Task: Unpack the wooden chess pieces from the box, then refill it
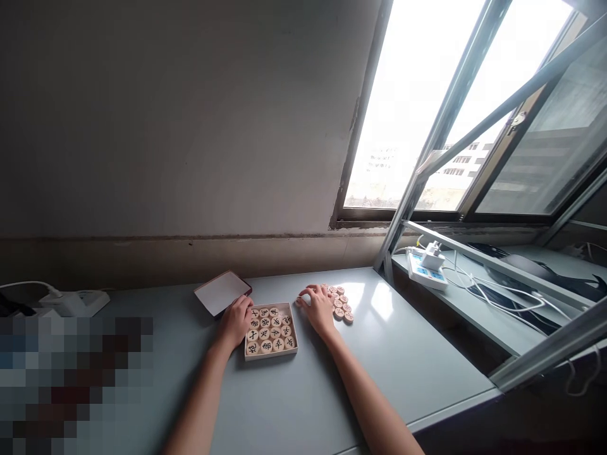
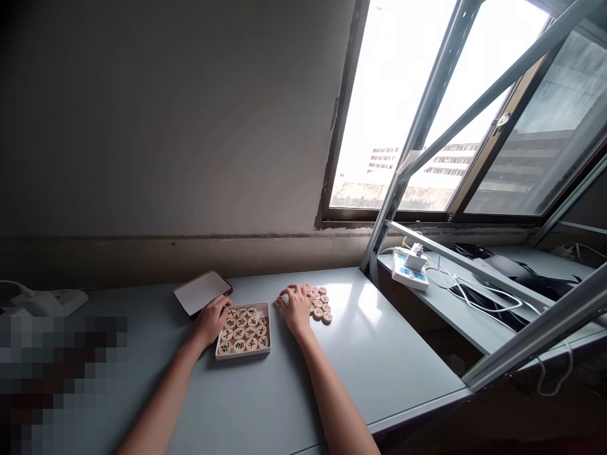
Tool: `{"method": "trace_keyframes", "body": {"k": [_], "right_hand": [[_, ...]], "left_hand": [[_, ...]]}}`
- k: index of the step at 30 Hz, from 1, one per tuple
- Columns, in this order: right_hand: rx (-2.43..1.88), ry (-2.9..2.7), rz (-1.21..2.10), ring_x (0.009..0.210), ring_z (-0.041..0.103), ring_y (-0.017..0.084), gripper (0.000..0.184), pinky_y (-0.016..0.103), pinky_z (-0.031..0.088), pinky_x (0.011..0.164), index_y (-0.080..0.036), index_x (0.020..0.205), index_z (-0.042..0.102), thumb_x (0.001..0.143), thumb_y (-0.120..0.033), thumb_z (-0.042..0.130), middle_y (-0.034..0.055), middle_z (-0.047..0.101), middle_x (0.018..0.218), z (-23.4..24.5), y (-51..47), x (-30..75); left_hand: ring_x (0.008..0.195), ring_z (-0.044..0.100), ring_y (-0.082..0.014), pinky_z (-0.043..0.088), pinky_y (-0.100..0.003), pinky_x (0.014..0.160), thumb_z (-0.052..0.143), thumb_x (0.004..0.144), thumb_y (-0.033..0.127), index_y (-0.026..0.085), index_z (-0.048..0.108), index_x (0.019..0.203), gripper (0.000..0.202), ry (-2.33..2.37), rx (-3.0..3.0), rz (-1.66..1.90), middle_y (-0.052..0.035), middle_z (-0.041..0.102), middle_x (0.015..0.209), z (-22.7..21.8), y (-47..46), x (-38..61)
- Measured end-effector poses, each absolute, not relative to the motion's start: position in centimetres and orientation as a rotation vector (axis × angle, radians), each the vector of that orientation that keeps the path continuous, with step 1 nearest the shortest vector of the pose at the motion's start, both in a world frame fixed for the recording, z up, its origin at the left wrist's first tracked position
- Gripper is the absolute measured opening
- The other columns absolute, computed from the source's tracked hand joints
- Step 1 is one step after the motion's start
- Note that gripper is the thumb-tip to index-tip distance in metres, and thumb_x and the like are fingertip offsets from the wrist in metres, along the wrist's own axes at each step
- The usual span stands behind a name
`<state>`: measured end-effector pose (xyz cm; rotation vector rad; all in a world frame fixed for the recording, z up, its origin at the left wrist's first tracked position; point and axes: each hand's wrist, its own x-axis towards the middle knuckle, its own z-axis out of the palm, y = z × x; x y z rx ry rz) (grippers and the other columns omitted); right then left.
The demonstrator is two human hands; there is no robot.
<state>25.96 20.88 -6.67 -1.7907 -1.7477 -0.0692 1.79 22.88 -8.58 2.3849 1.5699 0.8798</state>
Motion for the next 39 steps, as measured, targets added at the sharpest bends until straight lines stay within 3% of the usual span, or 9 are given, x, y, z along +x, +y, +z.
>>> {"method": "trace_keyframes", "body": {"k": [3, 8, 11, 14, 17, 20, 24, 33, 39], "right_hand": [[-1.872, -1.748, -0.255, 0.106, 0.047, 0.024, 0.018, 0.039, 0.029, 0.087, -0.023, 0.093, 0.065, 0.087, -0.031, 0.049, 0.0064, 0.059, 0.110, -6.3, 20.2, 25.7], [-1.878, -1.943, -0.242, 0.102, 0.048, 0.024, 0.025, 0.045, 0.027, 0.092, -0.025, 0.082, 0.068, 0.089, -0.026, 0.044, 0.0065, 0.061, 0.105, -5.5, 19.3, 25.1], [-1.930, -1.996, -0.245, 0.116, 0.041, 0.028, 0.023, 0.052, 0.022, 0.098, -0.024, 0.101, 0.065, 0.088, -0.029, 0.046, 0.0104, 0.053, 0.123, -6.2, 19.5, 25.3], [-2.001, -1.993, -0.275, 0.130, 0.024, 0.031, 0.039, 0.058, 0.011, 0.103, -0.018, 0.122, 0.052, 0.089, -0.038, 0.044, 0.0151, 0.036, 0.140, -7.3, 20.1, 26.1], [-1.947, -1.976, -0.303, 0.134, 0.019, 0.030, 0.042, 0.061, 0.004, 0.103, -0.019, 0.122, 0.052, 0.092, -0.044, 0.035, 0.0135, 0.032, 0.143, -7.1, 20.4, 26.9], [-1.739, -1.995, -0.239, 0.124, 0.035, 0.025, 0.037, 0.054, 0.015, 0.105, -0.025, 0.111, 0.059, 0.093, -0.044, 0.032, 0.0084, 0.046, 0.131, -5.7, 20.0, 26.9], [-1.447, -2.201, -0.044, 0.107, 0.047, 0.021, 0.025, 0.042, 0.032, 0.096, -0.029, 0.100, 0.064, 0.090, -0.041, 0.045, 0.0047, 0.056, 0.113, -4.4, 19.0, 25.8], [-1.357, -2.280, 0.125, 0.108, 0.045, 0.022, 0.014, 0.043, 0.032, 0.095, -0.028, 0.086, 0.065, 0.078, -0.039, 0.064, 0.0024, 0.055, 0.114, -5.3, 18.8, 24.9], [-1.308, -2.148, 0.339, 0.085, 0.055, 0.016, 0.012, 0.037, 0.031, 0.092, -0.025, 0.082, 0.062, 0.080, -0.037, 0.061, -0.0022, 0.065, 0.084, -4.8, 19.2, 25.0]], "left_hand": [[0.086, 0.054, -0.0206, 0.041, -0.031, 0.077, 0.035, 0.081, 0.013, 0.019, 0.049, 0.080, 0.015, 1.567, 2.385, 0.885, -0.0055, 0.056, 0.086, -8.8, 23.0, 1.7], [0.083, 0.055, -0.0201, 0.041, -0.030, 0.074, 0.038, 0.081, 0.016, 0.020, 0.049, 0.079, 0.012, 1.578, 2.367, 0.870, -0.0045, 0.056, 0.086, -8.8, 23.0, 1.5], [0.082, 0.055, -0.0197, 0.041, -0.030, 0.073, 0.038, 0.081, 0.016, 0.020, 0.050, 0.078, 0.012, 1.578, 2.368, 0.878, -0.0044, 0.056, 0.085, -8.7, 23.0, 1.6], [0.081, 0.055, -0.0193, 0.041, -0.029, 0.073, 0.039, 0.080, 0.016, 0.020, 0.050, 0.078, 0.013, 1.575, 2.382, 0.896, -0.0041, 0.056, 0.084, -8.7, 23.1, 1.6], [0.081, 0.055, -0.0190, 0.041, -0.029, 0.073, 0.038, 0.080, 0.015, 0.020, 0.051, 0.078, 0.014, 1.569, 2.392, 0.912, -0.0040, 0.056, 0.083, -8.8, 23.1, 1.6], [0.081, 0.055, -0.0187, 0.041, -0.029, 0.073, 0.039, 0.080, 0.015, 0.020, 0.051, 0.078, 0.014, 1.573, 2.388, 0.922, -0.0039, 0.057, 0.083, -8.9, 23.1, 1.6], [0.081, 0.055, -0.0189, 0.041, -0.029, 0.072, 0.039, 0.080, 0.015, 0.020, 0.051, 0.078, 0.013, 1.577, 2.379, 0.912, -0.0039, 0.057, 0.084, -8.8, 23.0, 1.7], [0.082, 0.055, -0.0194, 0.042, -0.030, 0.073, 0.039, 0.080, 0.015, 0.020, 0.051, 0.078, 0.013, 1.564, 2.374, 0.909, -0.0039, 0.057, 0.084, -8.5, 22.8, 1.8], [0.082, 0.055, -0.0191, 0.041, -0.030, 0.073, 0.039, 0.081, 0.017, 0.020, 0.051, 0.079, 0.013, 1.562, 2.372, 0.892, -0.0037, 0.057, 0.085, -8.6, 23.0, 1.7]]}}
